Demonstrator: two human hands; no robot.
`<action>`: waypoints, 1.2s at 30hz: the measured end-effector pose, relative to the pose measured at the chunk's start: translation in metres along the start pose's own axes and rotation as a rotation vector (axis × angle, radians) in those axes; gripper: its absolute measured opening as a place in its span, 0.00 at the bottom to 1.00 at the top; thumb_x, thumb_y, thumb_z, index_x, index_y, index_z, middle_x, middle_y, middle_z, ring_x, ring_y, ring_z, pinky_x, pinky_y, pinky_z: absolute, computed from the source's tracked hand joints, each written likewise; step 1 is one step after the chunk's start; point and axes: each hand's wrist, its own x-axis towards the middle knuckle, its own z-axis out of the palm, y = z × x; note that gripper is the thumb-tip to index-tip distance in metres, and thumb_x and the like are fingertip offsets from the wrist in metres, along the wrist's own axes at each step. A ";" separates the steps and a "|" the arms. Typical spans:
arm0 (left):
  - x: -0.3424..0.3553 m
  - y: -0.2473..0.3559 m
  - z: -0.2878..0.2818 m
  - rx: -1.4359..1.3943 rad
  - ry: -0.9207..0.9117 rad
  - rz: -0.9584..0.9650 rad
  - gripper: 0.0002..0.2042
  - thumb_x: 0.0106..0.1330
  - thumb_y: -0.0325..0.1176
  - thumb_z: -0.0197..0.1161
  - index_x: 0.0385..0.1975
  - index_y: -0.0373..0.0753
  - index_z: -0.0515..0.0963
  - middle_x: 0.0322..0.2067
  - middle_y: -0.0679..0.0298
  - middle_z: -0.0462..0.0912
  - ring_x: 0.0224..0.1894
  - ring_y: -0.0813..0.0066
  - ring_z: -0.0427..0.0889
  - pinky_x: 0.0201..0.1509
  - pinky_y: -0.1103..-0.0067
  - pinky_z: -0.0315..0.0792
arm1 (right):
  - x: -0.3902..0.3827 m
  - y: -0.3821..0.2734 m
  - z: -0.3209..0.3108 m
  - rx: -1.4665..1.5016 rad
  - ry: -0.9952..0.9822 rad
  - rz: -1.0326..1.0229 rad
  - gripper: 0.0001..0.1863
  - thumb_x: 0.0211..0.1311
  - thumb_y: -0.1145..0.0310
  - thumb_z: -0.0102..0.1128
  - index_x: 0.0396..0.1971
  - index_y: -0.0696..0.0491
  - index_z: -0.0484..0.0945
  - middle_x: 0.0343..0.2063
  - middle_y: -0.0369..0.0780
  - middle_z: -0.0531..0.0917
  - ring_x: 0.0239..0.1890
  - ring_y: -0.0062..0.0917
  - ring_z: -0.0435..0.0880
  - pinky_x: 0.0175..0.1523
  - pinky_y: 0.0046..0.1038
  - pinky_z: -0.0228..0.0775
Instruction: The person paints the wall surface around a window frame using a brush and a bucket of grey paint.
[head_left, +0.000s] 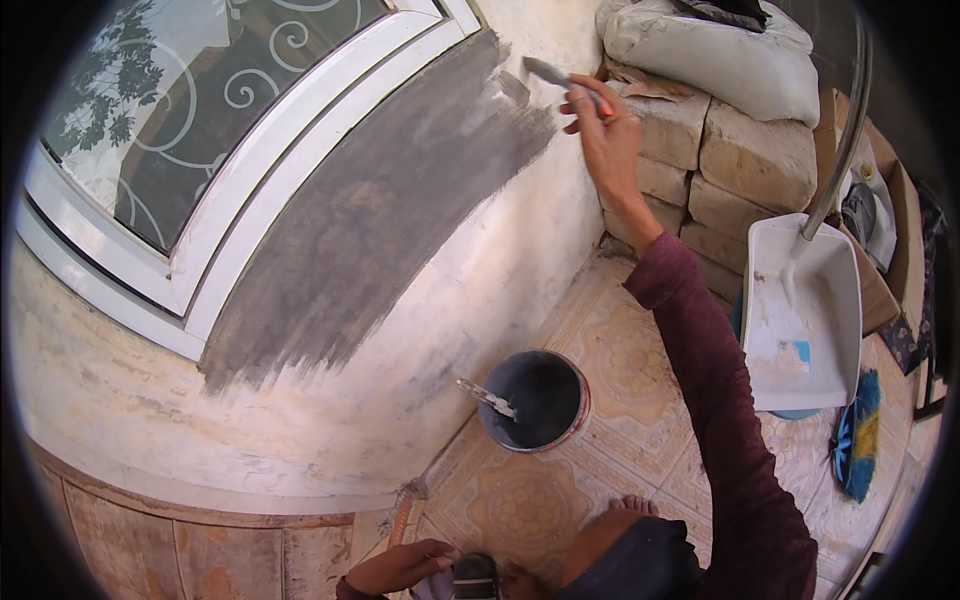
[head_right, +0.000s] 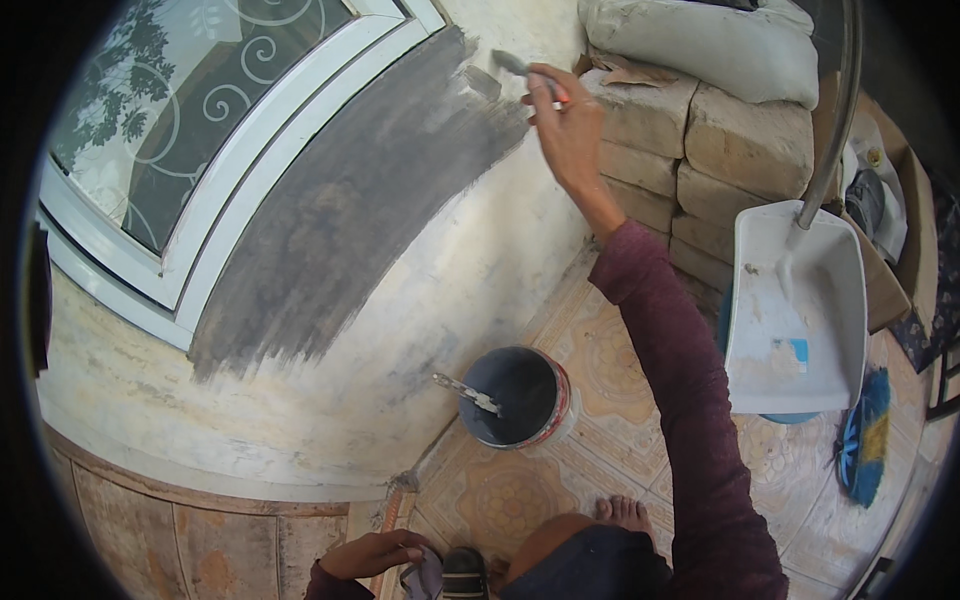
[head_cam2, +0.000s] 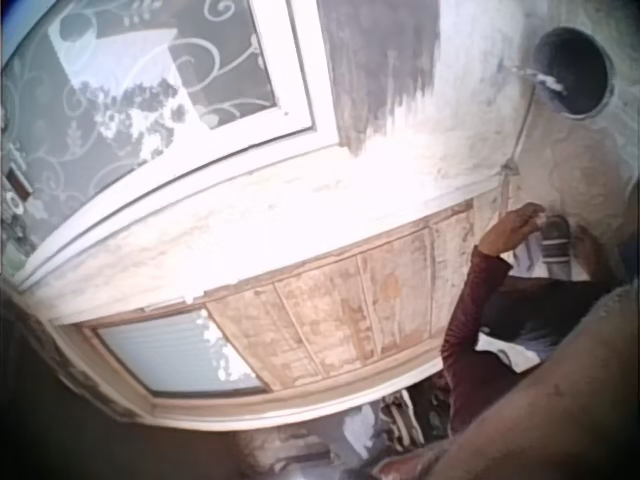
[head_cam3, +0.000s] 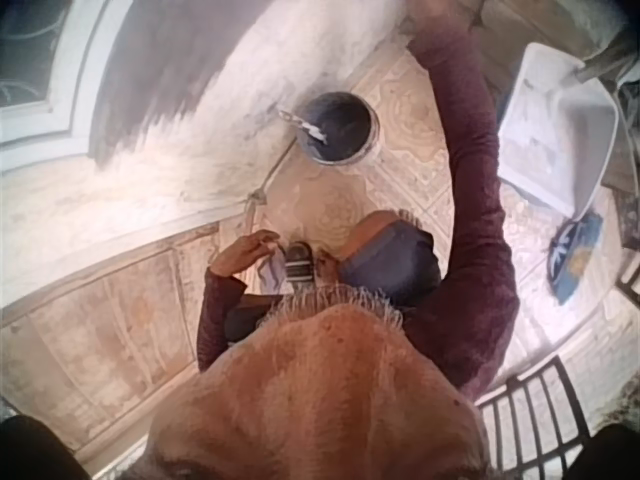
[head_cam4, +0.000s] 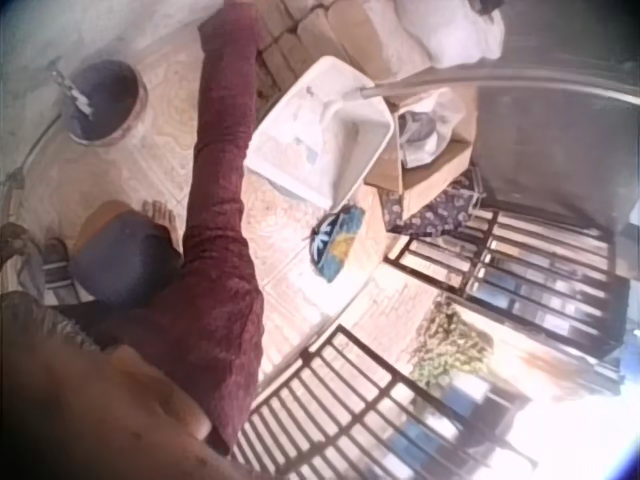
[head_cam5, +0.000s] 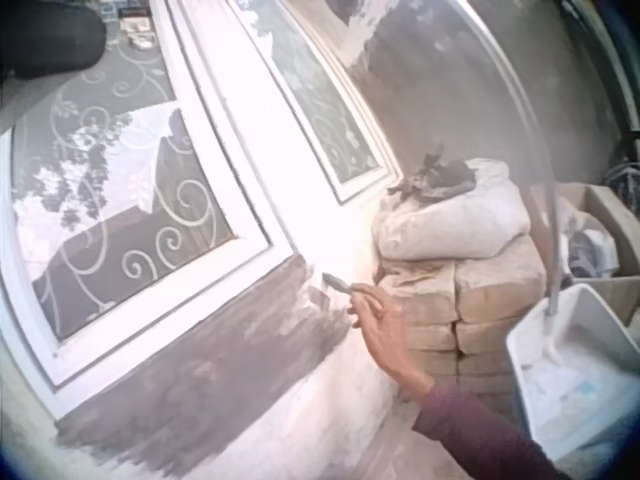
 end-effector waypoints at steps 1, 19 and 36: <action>0.001 -0.001 0.000 0.005 -0.009 -0.010 0.22 0.77 0.47 0.55 0.61 0.36 0.74 0.50 0.56 0.84 0.56 0.66 0.81 0.62 0.74 0.71 | -0.007 0.002 0.005 -0.116 -0.099 -0.109 0.13 0.71 0.68 0.59 0.45 0.62 0.83 0.33 0.41 0.86 0.33 0.24 0.86 0.33 0.22 0.78; 0.001 -0.008 0.000 0.013 -0.002 0.016 0.23 0.78 0.47 0.54 0.61 0.35 0.74 0.51 0.56 0.83 0.56 0.65 0.81 0.61 0.74 0.72 | -0.022 -0.032 0.002 -0.112 -0.382 -0.030 0.15 0.71 0.63 0.61 0.49 0.58 0.84 0.34 0.41 0.87 0.35 0.20 0.87 0.33 0.22 0.77; 0.006 -0.008 -0.003 0.024 0.000 0.011 0.24 0.77 0.47 0.55 0.61 0.34 0.74 0.50 0.56 0.84 0.57 0.66 0.81 0.62 0.75 0.71 | -0.014 -0.052 0.000 -0.011 -0.488 0.085 0.16 0.71 0.63 0.61 0.50 0.58 0.84 0.34 0.40 0.86 0.34 0.20 0.86 0.32 0.22 0.77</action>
